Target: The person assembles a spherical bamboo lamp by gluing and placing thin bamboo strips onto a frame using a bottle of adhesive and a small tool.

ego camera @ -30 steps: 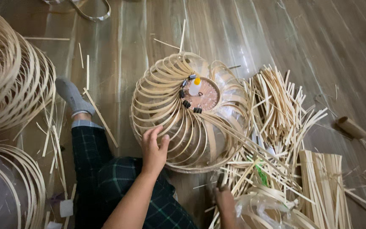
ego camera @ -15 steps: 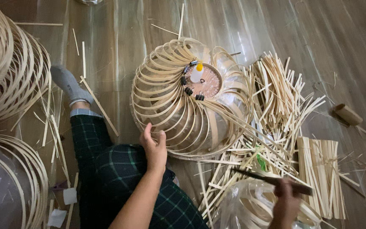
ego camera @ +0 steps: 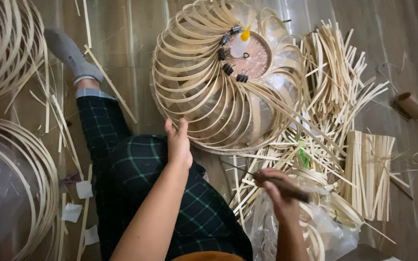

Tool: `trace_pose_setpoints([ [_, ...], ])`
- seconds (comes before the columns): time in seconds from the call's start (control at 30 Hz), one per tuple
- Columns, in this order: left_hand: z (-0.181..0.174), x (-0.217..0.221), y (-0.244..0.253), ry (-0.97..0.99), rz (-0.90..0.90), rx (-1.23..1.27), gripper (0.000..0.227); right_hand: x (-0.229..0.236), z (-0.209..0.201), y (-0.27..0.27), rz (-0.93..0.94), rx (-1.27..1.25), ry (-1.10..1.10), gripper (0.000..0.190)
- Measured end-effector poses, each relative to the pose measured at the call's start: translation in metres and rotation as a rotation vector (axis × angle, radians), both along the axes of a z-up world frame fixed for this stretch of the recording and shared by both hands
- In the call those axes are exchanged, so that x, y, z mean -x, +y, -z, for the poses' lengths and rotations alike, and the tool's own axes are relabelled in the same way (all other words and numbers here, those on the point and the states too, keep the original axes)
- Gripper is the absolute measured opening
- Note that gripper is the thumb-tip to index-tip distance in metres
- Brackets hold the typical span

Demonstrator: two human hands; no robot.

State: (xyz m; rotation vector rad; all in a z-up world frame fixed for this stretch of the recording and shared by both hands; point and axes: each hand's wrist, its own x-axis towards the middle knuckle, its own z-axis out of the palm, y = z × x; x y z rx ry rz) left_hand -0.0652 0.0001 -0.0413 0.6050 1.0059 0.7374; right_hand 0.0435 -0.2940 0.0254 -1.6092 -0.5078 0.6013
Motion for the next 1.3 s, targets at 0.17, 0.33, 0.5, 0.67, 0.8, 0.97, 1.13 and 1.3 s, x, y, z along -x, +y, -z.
trace_pose_setpoints([
  [0.17,0.015,-0.001,0.000,-0.097,-0.021,-0.055,0.078,0.015,-0.016,0.027,-0.210,0.031,-0.295,0.027],
  [0.33,0.016,-0.001,-0.002,0.009,0.017,0.017,0.081,0.019,-0.025,0.040,-0.202,0.050,-0.325,0.028],
  [0.5,0.009,-0.003,0.000,0.052,0.035,0.034,0.081,0.016,-0.023,0.049,-0.172,0.051,-0.260,0.026],
  [0.67,0.006,-0.001,-0.001,0.000,0.019,0.016,0.082,0.020,-0.016,0.056,-0.167,0.047,-0.167,0.024],
  [0.8,0.005,-0.002,-0.001,-0.002,0.021,0.037,0.081,0.029,-0.010,0.057,-0.206,0.004,-0.273,0.026],
  [0.97,0.007,-0.006,0.000,-0.013,-0.008,0.021,0.079,0.043,-0.007,0.058,-0.234,-0.020,-0.442,0.025],
  [1.13,0.013,-0.009,0.000,0.041,-0.002,-0.006,0.081,0.036,-0.019,0.077,-0.214,0.101,-0.349,0.019],
  [1.3,0.013,-0.013,0.001,0.065,-0.021,-0.014,0.083,0.034,-0.044,0.099,-0.226,0.188,-0.439,0.024],
])
